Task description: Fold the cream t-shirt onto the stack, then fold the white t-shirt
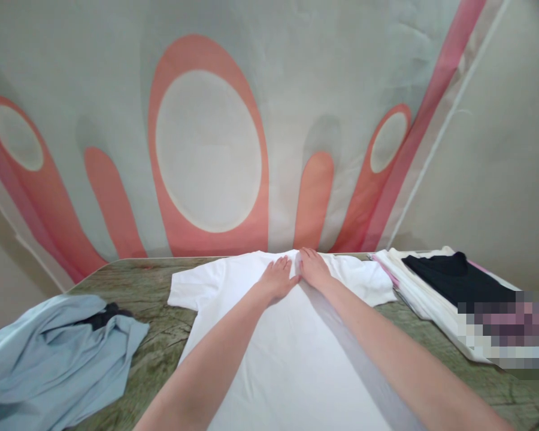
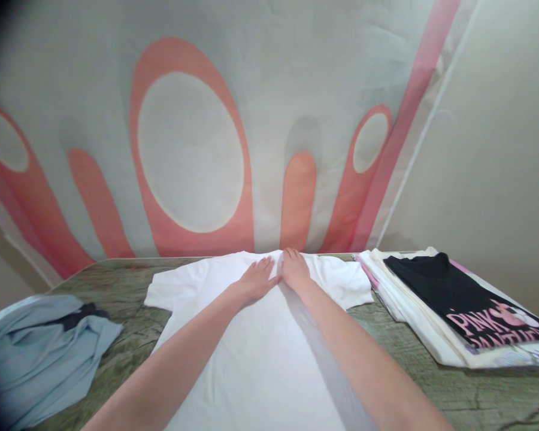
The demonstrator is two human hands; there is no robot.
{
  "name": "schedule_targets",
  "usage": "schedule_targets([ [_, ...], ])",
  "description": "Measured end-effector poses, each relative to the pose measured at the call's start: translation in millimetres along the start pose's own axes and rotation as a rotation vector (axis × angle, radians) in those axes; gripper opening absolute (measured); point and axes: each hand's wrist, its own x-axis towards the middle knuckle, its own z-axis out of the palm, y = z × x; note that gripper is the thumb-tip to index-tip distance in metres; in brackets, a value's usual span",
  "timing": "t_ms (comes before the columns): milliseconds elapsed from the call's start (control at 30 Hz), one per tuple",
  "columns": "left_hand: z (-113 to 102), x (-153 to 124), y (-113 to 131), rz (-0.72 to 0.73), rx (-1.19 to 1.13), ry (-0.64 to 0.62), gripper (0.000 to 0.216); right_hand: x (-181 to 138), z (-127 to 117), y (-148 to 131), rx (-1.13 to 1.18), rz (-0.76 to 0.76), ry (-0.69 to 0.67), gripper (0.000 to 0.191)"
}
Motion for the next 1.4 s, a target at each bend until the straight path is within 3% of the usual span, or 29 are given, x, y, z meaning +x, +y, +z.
schedule_targets([
  [167, -1.4, -2.1, 0.9, 0.009, -0.007, 0.021, 0.073, -31.7, -1.0, 18.5, 0.015, -0.118, -0.129, 0.051],
  [400, -6.9, -3.3, 2.9, -0.012, -0.028, -0.019, 0.070, -49.7, -15.6, 103.0, -0.019, -0.021, -0.293, 0.063],
  [567, -3.1, -1.2, 1.4, -0.019, -0.025, -0.007, 0.070, -51.6, -18.5, 143.4, -0.043, 0.060, -0.277, 0.064],
  [767, 0.3, -0.7, 0.2, -0.013, -0.020, 0.010, 0.070, -65.4, -22.2, 132.9, 0.038, -0.059, -0.135, 0.054],
  [933, -1.1, -0.6, 1.0, -0.015, 0.002, 0.012, 0.070, -84.4, -30.8, 135.4, 0.058, -0.150, -0.108, 0.043],
  [1133, -0.9, 0.3, -0.1, -0.012, -0.009, 0.006, 0.068, -103.2, -61.2, 165.3, -0.064, 0.132, 0.048, 0.033],
  [1233, 1.2, 1.2, -1.4, -0.006, -0.019, 0.015, 0.068, -112.6, -73.6, 171.6, -0.081, 0.276, 0.005, 0.031],
  [1400, 2.4, 1.5, -2.1, -0.001, -0.024, 0.021, 0.068, -121.2, -77.5, 164.7, -0.125, 0.389, -0.130, 0.033],
])
